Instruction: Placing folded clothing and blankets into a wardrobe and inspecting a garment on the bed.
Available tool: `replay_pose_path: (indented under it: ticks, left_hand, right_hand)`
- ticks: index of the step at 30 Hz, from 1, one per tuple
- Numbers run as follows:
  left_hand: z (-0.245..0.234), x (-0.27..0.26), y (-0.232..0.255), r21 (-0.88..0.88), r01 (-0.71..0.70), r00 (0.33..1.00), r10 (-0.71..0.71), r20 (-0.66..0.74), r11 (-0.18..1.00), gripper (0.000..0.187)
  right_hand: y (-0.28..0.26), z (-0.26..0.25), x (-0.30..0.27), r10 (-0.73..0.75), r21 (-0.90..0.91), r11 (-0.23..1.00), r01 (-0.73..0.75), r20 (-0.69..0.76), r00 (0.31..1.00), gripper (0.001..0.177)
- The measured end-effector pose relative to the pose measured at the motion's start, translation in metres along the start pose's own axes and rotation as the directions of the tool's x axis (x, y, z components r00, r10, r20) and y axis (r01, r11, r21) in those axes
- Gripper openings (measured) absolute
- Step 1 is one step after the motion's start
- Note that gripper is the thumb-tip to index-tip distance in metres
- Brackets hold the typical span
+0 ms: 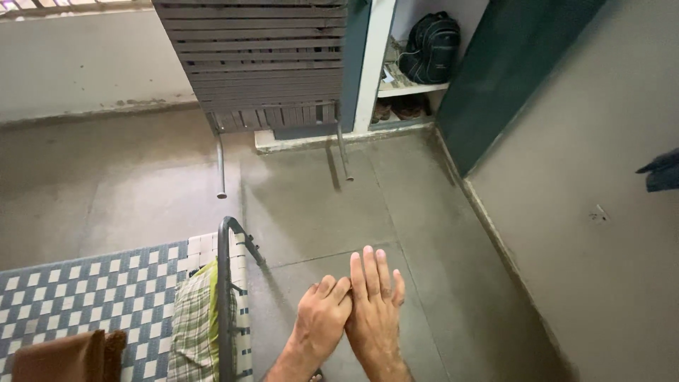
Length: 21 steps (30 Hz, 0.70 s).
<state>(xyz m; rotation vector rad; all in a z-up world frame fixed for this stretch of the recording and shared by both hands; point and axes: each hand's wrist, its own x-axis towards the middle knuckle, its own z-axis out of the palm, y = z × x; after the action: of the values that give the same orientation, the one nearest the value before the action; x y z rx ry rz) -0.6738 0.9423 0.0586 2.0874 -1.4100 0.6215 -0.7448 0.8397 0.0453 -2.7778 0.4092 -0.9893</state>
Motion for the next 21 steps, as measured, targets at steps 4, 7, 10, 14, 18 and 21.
replay_pose_path:
  ticks: [4,7,10,14,18,21]
  left_hand:
    - [-0.005,-0.021,0.016,0.02,-0.01,1.0,0.009,0.028,1.0,0.011]
    - [-0.004,-0.042,0.031,0.055,-0.011,0.998,0.008,0.056,0.998,0.013]
    - [-0.017,-0.057,0.051,0.057,-0.033,0.996,0.028,0.082,0.998,0.018]
    - [-0.039,-0.086,0.087,0.056,-0.049,0.994,0.043,0.099,0.997,0.022]
    - [-0.052,-0.127,0.115,0.064,-0.038,0.992,0.03,0.123,0.997,0.018]
    - [-0.065,-0.162,0.135,0.079,-0.021,0.992,0.011,0.123,0.997,0.016]
  right_hand:
    - [-0.014,-0.02,-0.02,0.014,-0.044,0.999,-0.013,0.011,1.0,0.067]
    - [-0.022,-0.037,-0.038,0.016,-0.035,0.999,-0.016,0.013,1.0,0.068]
    - [-0.025,-0.047,-0.063,0.016,-0.003,1.0,-0.016,0.002,1.0,0.069]
    - [-0.043,-0.082,-0.1,0.042,0.002,0.999,-0.042,0.016,0.999,0.067]
    - [-0.06,-0.1,-0.142,0.056,-0.007,0.998,-0.056,0.015,0.998,0.065]
    - [-0.074,-0.107,-0.177,0.05,0.007,0.999,-0.05,0.015,0.999,0.066]
